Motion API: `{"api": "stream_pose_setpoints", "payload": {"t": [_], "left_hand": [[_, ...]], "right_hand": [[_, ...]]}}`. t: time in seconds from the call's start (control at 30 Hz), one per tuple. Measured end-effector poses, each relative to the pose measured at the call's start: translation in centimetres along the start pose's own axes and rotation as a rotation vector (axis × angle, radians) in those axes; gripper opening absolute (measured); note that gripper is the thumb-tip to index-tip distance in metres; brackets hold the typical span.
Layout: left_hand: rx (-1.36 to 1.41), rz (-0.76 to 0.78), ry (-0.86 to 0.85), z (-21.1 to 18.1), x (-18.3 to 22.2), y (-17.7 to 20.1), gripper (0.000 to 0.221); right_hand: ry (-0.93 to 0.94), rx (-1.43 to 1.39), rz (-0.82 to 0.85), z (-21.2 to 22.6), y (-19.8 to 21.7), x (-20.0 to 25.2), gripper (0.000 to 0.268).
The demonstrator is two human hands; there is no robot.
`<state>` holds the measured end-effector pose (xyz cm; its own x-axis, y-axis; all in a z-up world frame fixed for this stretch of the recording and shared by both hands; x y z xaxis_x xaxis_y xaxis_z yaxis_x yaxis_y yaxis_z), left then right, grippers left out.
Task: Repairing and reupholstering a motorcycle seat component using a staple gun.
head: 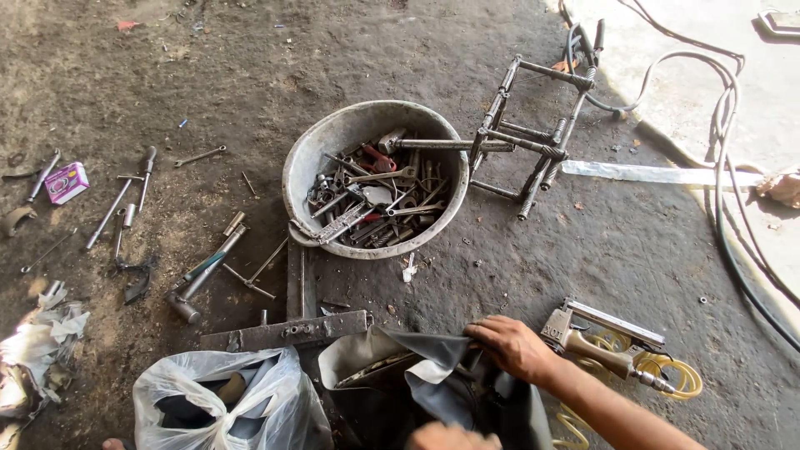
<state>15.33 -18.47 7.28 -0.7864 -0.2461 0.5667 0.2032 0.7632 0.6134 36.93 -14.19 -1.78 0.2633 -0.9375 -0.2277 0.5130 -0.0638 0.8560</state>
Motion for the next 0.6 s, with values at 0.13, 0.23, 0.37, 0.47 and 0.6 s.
{"api": "stream_pose_setpoints", "payload": {"t": [0.13,0.23,0.37,0.47,0.6], "left_hand": [[0.102,-0.852,-0.363,6.3,-1.1,10.2,0.063],[0.382,-0.424,-0.162,12.1,-5.1,12.0,0.086],[0.556,0.002,-0.057,11.1,-6.9,9.8,0.111],[0.348,0.028,0.026,8.9,-7.3,8.4,0.116],[0.308,-0.082,0.136,10.3,-8.3,6.7,0.115]], "right_hand": [[0.112,0.039,0.006,0.9,0.3,0.8,0.041],[0.175,0.039,0.016,1.8,0.7,0.2,0.04],[0.191,0.044,0.032,1.4,0.2,-0.2,0.039],[0.124,0.053,0.049,1.4,-0.3,-0.3,0.038],[0.115,0.106,-0.013,2.1,-0.4,-0.7,0.038]]}}
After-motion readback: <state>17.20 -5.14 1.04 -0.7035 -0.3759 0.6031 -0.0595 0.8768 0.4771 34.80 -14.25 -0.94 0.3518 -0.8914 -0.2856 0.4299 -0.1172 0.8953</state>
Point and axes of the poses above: each hand's wrist, its own x-axis away from the middle knuckle, its own y-axis out of the back of the hand, z = x × y, the point moved 5 cm from there along -x, towards the middle knuckle, and after that the axes turned 12 degrees about x, right-handed, at the moved point
